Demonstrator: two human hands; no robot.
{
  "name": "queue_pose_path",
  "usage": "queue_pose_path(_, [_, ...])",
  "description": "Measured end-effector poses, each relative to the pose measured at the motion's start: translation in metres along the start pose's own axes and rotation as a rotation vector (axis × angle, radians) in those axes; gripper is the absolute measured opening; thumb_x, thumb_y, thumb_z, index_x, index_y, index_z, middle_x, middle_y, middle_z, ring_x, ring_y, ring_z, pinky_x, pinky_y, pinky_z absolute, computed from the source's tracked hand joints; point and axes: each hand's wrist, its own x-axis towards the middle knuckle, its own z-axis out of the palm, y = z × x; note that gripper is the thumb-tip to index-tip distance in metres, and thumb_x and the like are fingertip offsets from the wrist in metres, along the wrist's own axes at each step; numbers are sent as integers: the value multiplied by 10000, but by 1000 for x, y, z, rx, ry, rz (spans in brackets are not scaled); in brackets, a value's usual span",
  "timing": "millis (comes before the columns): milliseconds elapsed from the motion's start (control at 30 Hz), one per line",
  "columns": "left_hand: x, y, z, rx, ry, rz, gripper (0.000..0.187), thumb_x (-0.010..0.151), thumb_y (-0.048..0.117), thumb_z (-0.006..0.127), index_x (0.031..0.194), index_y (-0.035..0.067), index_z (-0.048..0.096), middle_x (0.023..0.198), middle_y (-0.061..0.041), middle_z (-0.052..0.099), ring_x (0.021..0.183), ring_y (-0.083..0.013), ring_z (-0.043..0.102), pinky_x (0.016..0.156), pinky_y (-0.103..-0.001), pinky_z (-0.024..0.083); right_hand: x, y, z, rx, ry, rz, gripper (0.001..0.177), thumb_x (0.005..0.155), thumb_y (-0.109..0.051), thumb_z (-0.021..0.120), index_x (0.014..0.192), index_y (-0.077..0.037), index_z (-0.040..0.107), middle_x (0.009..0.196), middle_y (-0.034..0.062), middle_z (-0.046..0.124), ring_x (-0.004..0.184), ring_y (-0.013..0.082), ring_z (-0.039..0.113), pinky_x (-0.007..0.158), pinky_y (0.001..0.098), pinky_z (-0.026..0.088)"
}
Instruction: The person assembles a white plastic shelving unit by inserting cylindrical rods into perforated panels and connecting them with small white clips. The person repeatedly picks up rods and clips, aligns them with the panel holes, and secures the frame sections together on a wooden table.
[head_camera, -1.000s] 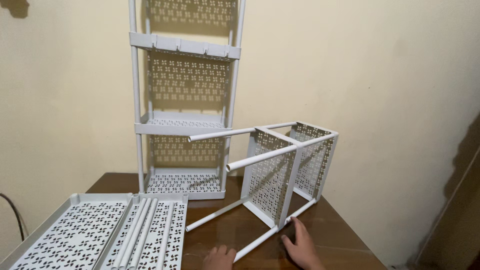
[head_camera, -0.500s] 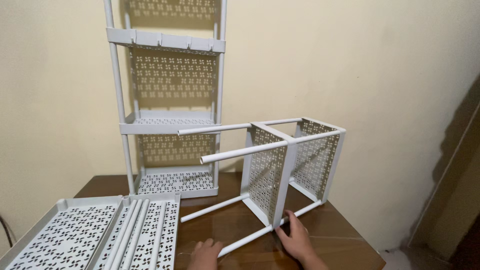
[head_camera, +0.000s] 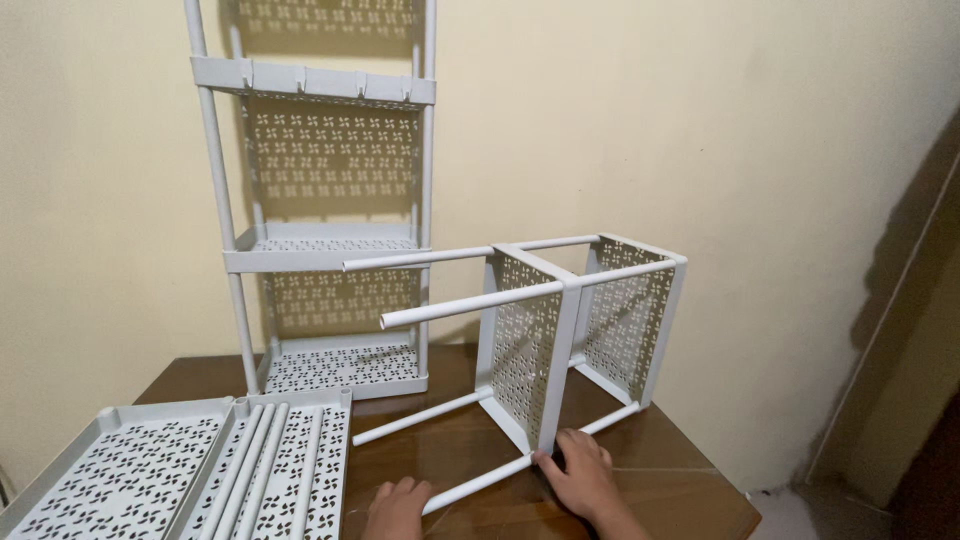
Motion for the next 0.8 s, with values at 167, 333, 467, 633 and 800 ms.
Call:
queue_pose_path(167, [4, -3, -2, 86, -38, -61, 353, 920, 184, 555, 1258, 259, 619, 1219, -53, 580, 1177, -299, 547, 1002, -456, 482, -4, -11, -10, -106, 5, -6, 452, 885, -526, 620, 1140, -162, 705, 1155, 56, 633, 1201, 286, 512, 1037, 457, 363])
queue_pose_path(333, [9, 15, -5, 168, -59, -149, 303, 973, 251, 561, 1273, 251, 606, 1277, -44, 558, 1250, -271, 534, 1072, -475, 450, -14, -23, -29, -107, -39, 6, 465, 805, -535, 658, 1109, -196, 752, 1013, 43, 669, 1090, 259, 534, 974, 420, 381])
queue_pose_path(467, [9, 45, -20, 135, -174, 5, 535, 887, 299, 744, 1363, 187, 526, 1320, -119, 501, 1308, -307, 467, 1120, -523, 363, -19, -25, -36, -51, -108, -3, 469, 788, -577, 668, 1017, -185, 783, 900, 43, 709, 978, 261, 585, 936, 424, 403])
queue_pose_path(633, [6, 86, -51, 68, -176, 144, 501, 906, 361, 760, 1318, 153, 564, 1275, -126, 542, 1282, -311, 492, 1096, -532, 352, -20, -24, -38, 57, -115, -43, 520, 771, -620, 700, 866, -119, 801, 819, 127, 755, 823, 348, 716, 779, 457, 550])
queue_pose_path(800, [7, 114, -50, -38, -71, 157, 302, 909, 326, 730, 1141, 147, 658, 1163, -82, 602, 1196, -302, 538, 1024, -495, 398, -21, -26, -34, 39, -100, -7, 536, 766, -623, 699, 838, -102, 805, 756, 162, 747, 780, 379, 719, 724, 487, 557])
